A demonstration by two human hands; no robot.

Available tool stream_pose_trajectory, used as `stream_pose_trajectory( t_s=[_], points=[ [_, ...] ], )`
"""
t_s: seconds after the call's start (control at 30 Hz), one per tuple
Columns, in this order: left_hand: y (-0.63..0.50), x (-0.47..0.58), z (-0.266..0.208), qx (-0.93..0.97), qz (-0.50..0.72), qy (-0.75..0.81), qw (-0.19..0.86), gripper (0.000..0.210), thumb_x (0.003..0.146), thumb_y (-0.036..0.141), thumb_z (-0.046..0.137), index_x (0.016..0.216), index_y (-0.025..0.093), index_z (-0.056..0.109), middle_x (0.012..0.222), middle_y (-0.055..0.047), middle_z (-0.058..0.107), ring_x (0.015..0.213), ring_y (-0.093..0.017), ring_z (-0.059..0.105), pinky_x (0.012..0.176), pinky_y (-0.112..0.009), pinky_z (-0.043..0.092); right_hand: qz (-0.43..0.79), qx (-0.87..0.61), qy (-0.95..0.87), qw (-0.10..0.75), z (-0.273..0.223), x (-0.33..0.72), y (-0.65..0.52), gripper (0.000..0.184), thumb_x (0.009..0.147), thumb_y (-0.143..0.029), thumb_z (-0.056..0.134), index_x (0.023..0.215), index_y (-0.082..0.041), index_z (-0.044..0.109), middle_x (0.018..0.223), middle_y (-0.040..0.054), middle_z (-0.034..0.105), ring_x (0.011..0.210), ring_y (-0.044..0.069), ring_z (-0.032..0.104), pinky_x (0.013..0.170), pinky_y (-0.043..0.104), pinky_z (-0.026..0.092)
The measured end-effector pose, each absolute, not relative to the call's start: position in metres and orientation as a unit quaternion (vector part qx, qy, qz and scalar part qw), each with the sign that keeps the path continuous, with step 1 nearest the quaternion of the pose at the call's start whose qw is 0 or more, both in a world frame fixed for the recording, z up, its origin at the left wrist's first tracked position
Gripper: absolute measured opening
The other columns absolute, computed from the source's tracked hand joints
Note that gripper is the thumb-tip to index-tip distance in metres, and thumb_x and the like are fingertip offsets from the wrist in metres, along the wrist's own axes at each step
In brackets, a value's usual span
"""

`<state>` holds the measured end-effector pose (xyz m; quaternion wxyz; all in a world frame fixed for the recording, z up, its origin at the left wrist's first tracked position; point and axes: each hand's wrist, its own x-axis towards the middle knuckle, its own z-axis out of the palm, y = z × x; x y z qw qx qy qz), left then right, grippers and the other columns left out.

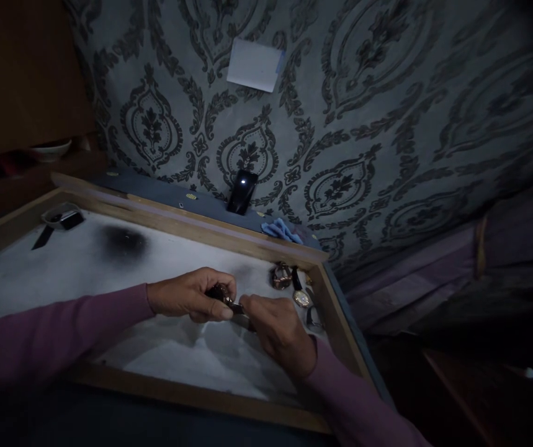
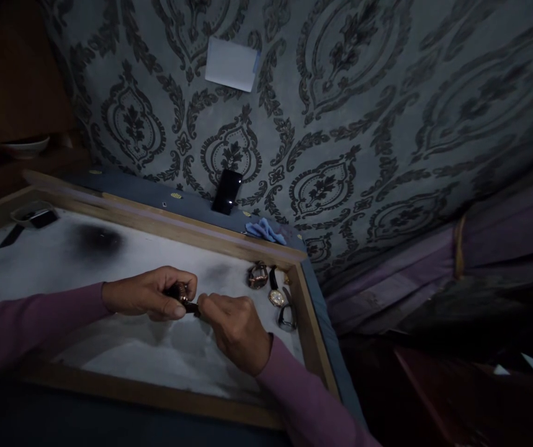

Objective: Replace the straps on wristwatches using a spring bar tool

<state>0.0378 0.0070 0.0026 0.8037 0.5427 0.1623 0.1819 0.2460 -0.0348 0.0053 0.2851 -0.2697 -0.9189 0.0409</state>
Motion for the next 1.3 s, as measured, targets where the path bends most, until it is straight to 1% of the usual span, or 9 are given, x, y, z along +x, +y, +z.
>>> stream_pose_trajectory(
  t_s=[0.27,0.4,0.5,0.63,0.83,1.0,1.13,1.2,1.3],
  points=[
    [0.007,0.038,0.0,0.529,0.159,0.148,0.821,0.035,0.072,0.034,0.078,0.078,0.016,0.048,0.052,0.009,0.044,0.038,-0.002,0.028,0.036,-0.015,0.019,0.108,-0.26,-0.918,0.279,0.006,0.248,-0.034,0.026,0.094,-0.005,0.033,0.077,-0.021,0.042,0.059,-0.0047,0.036,0.049,0.011,0.035,0.049,0.025,0.025],
    [0.005,0.039,-0.002,0.519,0.17,0.161,0.822,0.037,0.072,0.036,0.077,0.078,0.017,0.045,0.053,0.01,0.043,0.038,-0.002,0.026,0.036,-0.014,0.018,0.161,-0.286,-0.893,0.306,0.002,0.245,-0.037,0.026,0.098,-0.014,0.033,0.076,-0.02,0.044,0.06,-0.0037,0.04,0.05,0.01,0.04,0.05,0.024,0.028],
    [0.006,0.038,-0.001,0.56,0.191,0.185,0.785,0.035,0.075,0.038,0.074,0.079,0.017,0.046,0.053,0.01,0.044,0.039,-0.003,0.029,0.036,-0.015,0.02,0.206,-0.325,-0.866,0.32,0.0,0.241,-0.04,0.026,0.099,-0.017,0.033,0.078,-0.019,0.048,0.064,-0.0018,0.046,0.052,0.01,0.045,0.052,0.023,0.032],
    [0.008,0.036,0.002,0.621,0.211,0.196,0.729,0.03,0.079,0.037,0.07,0.08,0.017,0.047,0.052,0.009,0.044,0.04,-0.004,0.033,0.038,-0.016,0.022,0.257,-0.351,-0.839,0.327,0.0,0.238,-0.042,0.031,0.1,-0.02,0.034,0.072,-0.019,0.046,0.063,-0.0027,0.044,0.051,0.009,0.044,0.052,0.022,0.033],
    [0.009,0.035,0.003,0.623,0.201,0.198,0.729,0.031,0.079,0.038,0.07,0.079,0.017,0.047,0.053,0.009,0.045,0.041,-0.004,0.034,0.039,-0.016,0.023,0.203,-0.35,-0.86,0.312,-0.003,0.24,-0.041,0.027,0.099,-0.018,0.034,0.076,-0.019,0.048,0.063,-0.0021,0.046,0.051,0.01,0.045,0.051,0.022,0.032],
    [0.006,0.037,-0.002,0.555,0.18,0.175,0.793,0.033,0.076,0.036,0.073,0.078,0.017,0.046,0.054,0.009,0.045,0.04,-0.003,0.03,0.037,-0.015,0.02,0.13,-0.304,-0.887,0.321,-0.002,0.242,-0.039,0.027,0.095,-0.01,0.034,0.072,-0.021,0.041,0.058,-0.0044,0.038,0.047,0.01,0.036,0.047,0.024,0.026],
    [0.005,0.039,-0.002,0.535,0.184,0.169,0.807,0.035,0.074,0.036,0.075,0.076,0.017,0.045,0.054,0.009,0.044,0.039,-0.002,0.029,0.037,-0.015,0.019,0.106,-0.292,-0.898,0.311,0.001,0.244,-0.038,0.025,0.094,-0.007,0.033,0.075,-0.021,0.043,0.058,-0.0048,0.037,0.046,0.011,0.033,0.047,0.025,0.025],
    [0.006,0.039,0.0,0.545,0.188,0.184,0.796,0.037,0.073,0.038,0.076,0.076,0.016,0.046,0.053,0.009,0.043,0.04,-0.002,0.029,0.037,-0.015,0.021,0.114,-0.302,-0.893,0.313,0.0,0.244,-0.038,0.026,0.095,-0.009,0.034,0.075,-0.021,0.043,0.058,-0.0045,0.039,0.046,0.011,0.036,0.047,0.024,0.026],
    [0.007,0.038,0.001,0.571,0.198,0.197,0.772,0.038,0.074,0.04,0.075,0.078,0.016,0.047,0.053,0.009,0.044,0.039,-0.003,0.03,0.038,-0.015,0.022,0.151,-0.325,-0.876,0.323,-0.004,0.242,-0.039,0.025,0.098,-0.015,0.034,0.078,-0.02,0.048,0.062,-0.0016,0.049,0.05,0.011,0.046,0.051,0.023,0.032]
  ],
)
